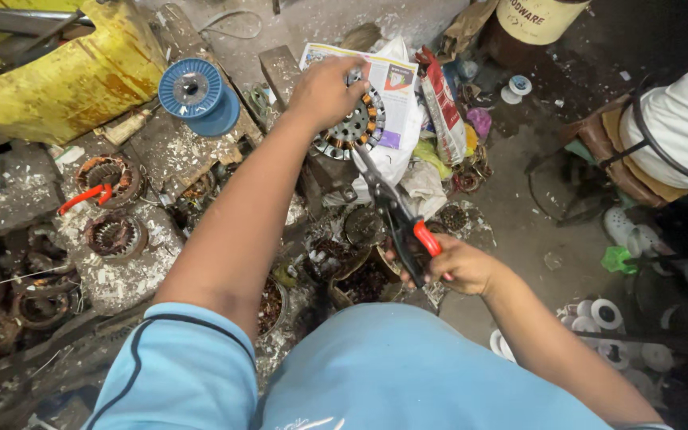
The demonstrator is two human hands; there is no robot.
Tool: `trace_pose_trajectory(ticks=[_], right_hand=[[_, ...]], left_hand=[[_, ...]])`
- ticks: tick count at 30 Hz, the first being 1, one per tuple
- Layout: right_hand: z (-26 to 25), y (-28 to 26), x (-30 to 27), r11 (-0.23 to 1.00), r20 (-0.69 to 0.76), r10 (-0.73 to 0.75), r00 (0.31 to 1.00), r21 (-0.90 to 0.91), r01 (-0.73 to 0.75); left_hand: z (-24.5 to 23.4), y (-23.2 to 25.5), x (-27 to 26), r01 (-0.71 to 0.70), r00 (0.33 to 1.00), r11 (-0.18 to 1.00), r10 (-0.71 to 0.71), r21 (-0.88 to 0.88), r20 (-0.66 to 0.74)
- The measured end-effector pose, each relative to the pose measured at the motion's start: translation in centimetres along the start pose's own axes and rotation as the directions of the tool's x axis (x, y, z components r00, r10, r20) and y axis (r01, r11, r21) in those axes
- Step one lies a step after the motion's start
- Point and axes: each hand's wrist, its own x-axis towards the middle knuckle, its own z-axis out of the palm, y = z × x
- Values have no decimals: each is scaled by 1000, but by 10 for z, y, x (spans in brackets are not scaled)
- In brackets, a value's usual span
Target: The person uses pliers to pull and remove copper wire from a cylindrical motor stator. The person repeatedly grips and extracts wire segments from the stator slots, rotating the stator to access different sections.
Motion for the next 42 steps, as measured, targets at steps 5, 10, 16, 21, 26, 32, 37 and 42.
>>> trace_pose_trajectory(ticks=[5, 10, 16, 21, 26, 32, 37, 42], right_hand=[[0, 17, -10, 888, -246, -236, 940, -448, 106], [-26, 33, -14, 818, -209, -256, 944, -567, 96], [-20, 25, 2, 936, -217, -203, 955, -329, 124], [-11, 11, -3, 966, -120, -207, 971, -182, 184], [-4, 3, 3, 983, -151, -143, 978, -138, 122], [8, -11, 2, 704, -360, -235, 903, -704, -97], [4, -22, 3, 887, -274, -52, 960, -454, -81], [-4, -23, 7, 594, -309, -255, 916, -798, -104]], left_hand=[[0, 10, -7, 408, 911, 894, -413, 185, -15], [6, 9, -16, 455, 890, 890, -453, 35, -40], [3, 4, -13, 470, 883, 883, -470, -5, 6], [1, 7, -11, 445, 895, 895, -445, -17, 23], [0, 10, -11, 470, 882, 883, -470, 21, 32], [2, 15, -6, 429, 902, 902, -431, 49, 31], [-1, 15, -7, 373, 924, 926, -376, 54, 74], [-1, 20, 2, 328, 933, 938, -340, 111, 118]])
